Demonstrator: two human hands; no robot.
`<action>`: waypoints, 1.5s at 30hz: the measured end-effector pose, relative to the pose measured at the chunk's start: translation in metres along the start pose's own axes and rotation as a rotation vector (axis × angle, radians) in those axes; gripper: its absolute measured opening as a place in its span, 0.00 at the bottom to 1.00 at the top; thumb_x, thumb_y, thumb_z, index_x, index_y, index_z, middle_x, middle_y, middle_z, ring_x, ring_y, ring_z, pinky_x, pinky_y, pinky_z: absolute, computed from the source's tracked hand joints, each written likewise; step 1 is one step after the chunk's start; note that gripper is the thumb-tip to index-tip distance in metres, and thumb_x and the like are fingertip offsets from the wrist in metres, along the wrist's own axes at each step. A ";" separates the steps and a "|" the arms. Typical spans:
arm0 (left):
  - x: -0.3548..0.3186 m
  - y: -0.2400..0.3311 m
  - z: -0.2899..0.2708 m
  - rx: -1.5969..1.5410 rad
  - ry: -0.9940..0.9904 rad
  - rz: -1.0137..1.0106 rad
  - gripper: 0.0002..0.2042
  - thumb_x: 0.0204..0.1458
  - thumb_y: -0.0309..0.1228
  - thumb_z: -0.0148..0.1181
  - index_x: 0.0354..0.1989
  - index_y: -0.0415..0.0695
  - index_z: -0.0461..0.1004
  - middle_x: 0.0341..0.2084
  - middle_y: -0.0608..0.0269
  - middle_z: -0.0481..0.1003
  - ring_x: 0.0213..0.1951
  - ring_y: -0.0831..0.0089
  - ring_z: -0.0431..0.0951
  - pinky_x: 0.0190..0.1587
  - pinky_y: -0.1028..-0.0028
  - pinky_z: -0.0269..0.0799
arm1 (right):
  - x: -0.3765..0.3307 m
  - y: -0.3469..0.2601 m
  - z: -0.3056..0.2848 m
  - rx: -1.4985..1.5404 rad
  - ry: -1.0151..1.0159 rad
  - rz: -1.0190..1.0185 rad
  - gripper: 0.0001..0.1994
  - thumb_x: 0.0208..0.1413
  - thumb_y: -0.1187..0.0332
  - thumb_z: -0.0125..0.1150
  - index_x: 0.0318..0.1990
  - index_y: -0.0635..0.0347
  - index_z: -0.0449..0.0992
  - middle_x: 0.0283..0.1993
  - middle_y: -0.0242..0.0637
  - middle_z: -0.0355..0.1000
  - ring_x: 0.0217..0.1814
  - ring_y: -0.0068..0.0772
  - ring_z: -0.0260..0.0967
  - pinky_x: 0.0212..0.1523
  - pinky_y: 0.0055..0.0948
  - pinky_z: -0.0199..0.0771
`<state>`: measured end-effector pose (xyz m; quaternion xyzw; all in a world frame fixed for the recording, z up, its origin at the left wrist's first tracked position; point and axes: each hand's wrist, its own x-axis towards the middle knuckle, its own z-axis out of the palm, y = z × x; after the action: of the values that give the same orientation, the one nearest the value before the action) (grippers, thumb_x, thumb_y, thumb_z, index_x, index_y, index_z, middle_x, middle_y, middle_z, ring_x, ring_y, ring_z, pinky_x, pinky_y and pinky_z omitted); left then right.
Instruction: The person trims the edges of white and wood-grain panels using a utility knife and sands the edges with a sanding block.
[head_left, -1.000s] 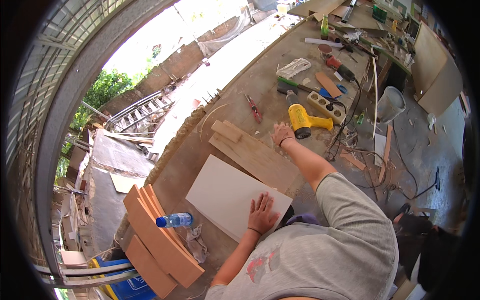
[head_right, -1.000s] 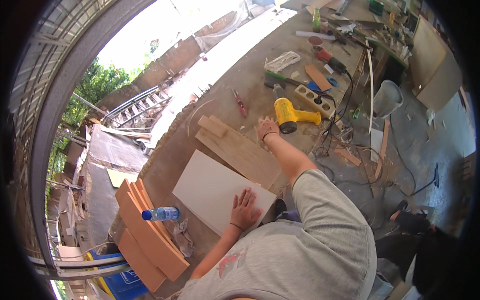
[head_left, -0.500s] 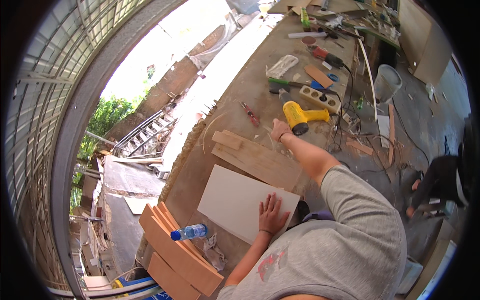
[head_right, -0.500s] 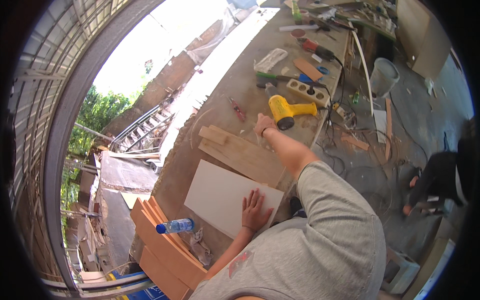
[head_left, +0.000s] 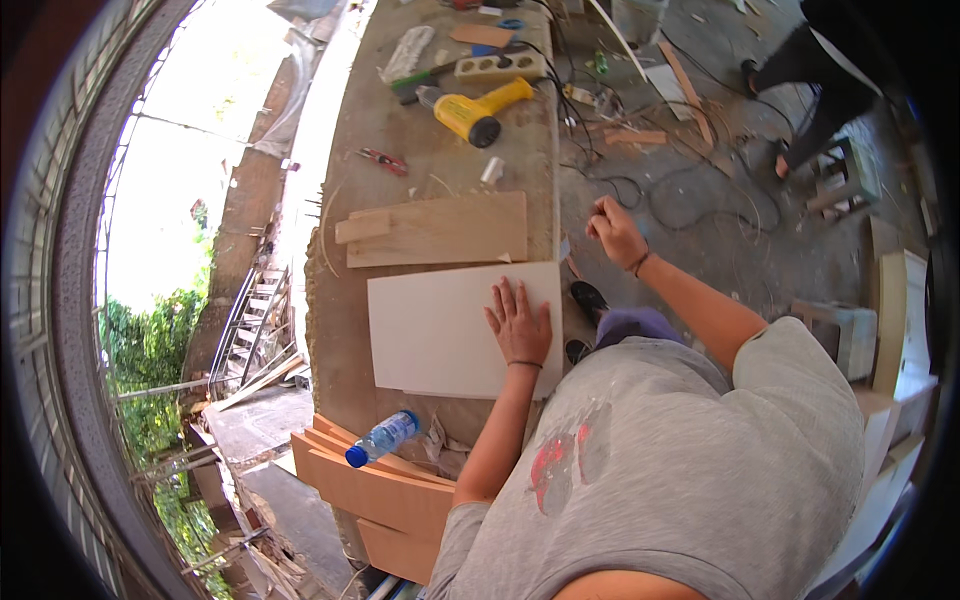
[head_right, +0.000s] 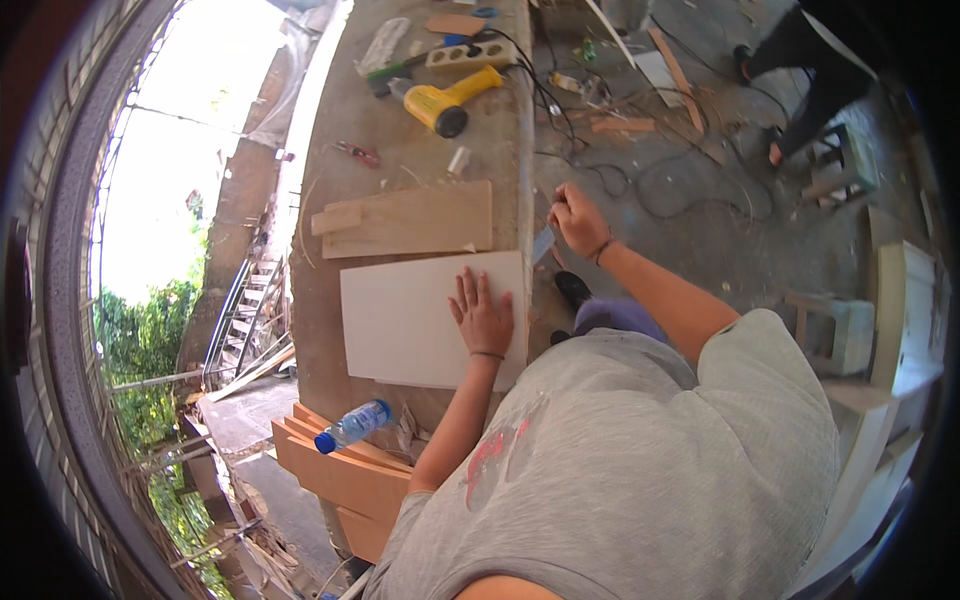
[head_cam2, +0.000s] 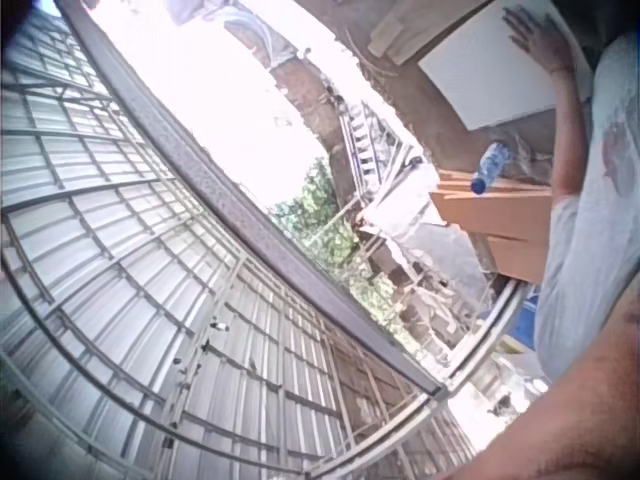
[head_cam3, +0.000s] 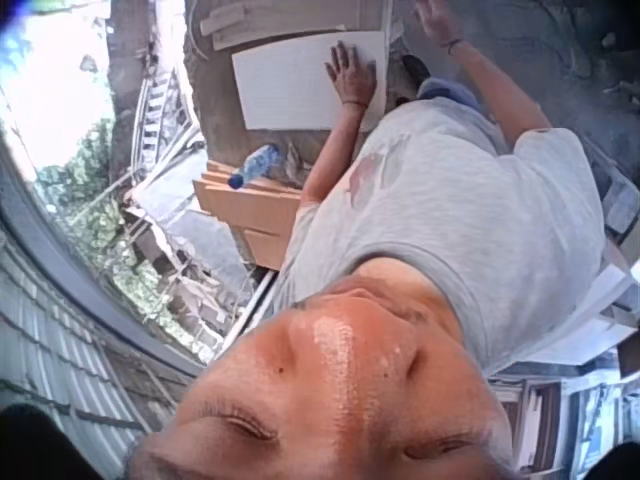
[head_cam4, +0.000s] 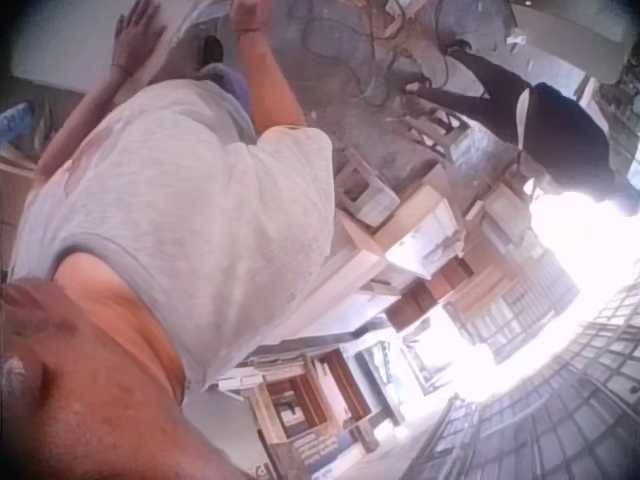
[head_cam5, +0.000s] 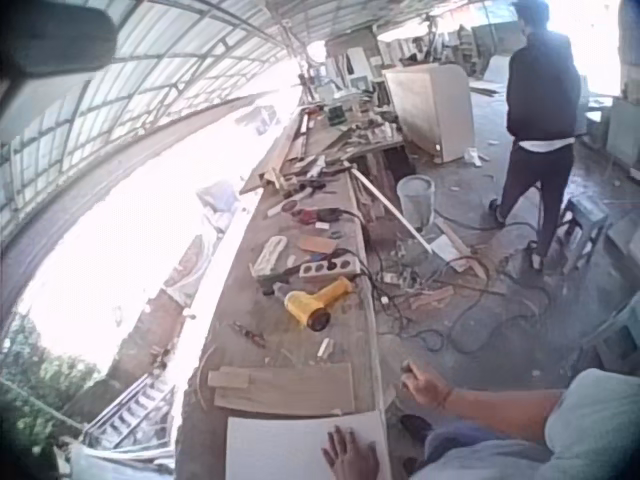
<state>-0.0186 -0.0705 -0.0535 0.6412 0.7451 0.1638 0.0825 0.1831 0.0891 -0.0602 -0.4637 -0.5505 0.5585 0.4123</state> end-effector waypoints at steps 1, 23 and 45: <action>0.001 -0.002 -0.003 -0.022 0.006 -0.016 0.27 0.57 0.44 0.52 0.62 0.44 0.63 0.68 0.53 0.53 0.70 0.54 0.47 0.68 0.48 0.38 | -0.032 -0.014 0.000 -0.120 -0.019 -0.007 0.05 0.59 0.73 0.48 0.41 0.62 0.67 0.29 0.41 0.70 0.30 0.35 0.71 0.33 0.31 0.70; 0.015 -0.045 -0.014 0.138 -0.009 -0.034 0.24 0.60 0.40 0.46 0.65 0.49 0.60 0.69 0.61 0.53 0.71 0.58 0.47 0.66 0.41 0.36 | -0.027 0.025 0.025 -1.032 -0.194 -0.529 0.05 0.56 0.65 0.52 0.38 0.51 0.71 0.30 0.37 0.74 0.32 0.42 0.75 0.29 0.40 0.76; 0.015 -0.041 -0.022 0.122 -0.009 -0.048 0.23 0.60 0.39 0.46 0.63 0.48 0.62 0.68 0.61 0.55 0.71 0.59 0.49 0.67 0.44 0.36 | -0.082 0.031 0.031 -0.829 -0.548 -0.684 0.08 0.52 0.67 0.53 0.40 0.47 0.71 0.29 0.35 0.74 0.31 0.40 0.76 0.29 0.36 0.76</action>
<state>-0.0664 -0.0639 -0.0465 0.6276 0.7686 0.1131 0.0508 0.1730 0.0003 -0.0873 -0.2214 -0.9265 0.2322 0.1964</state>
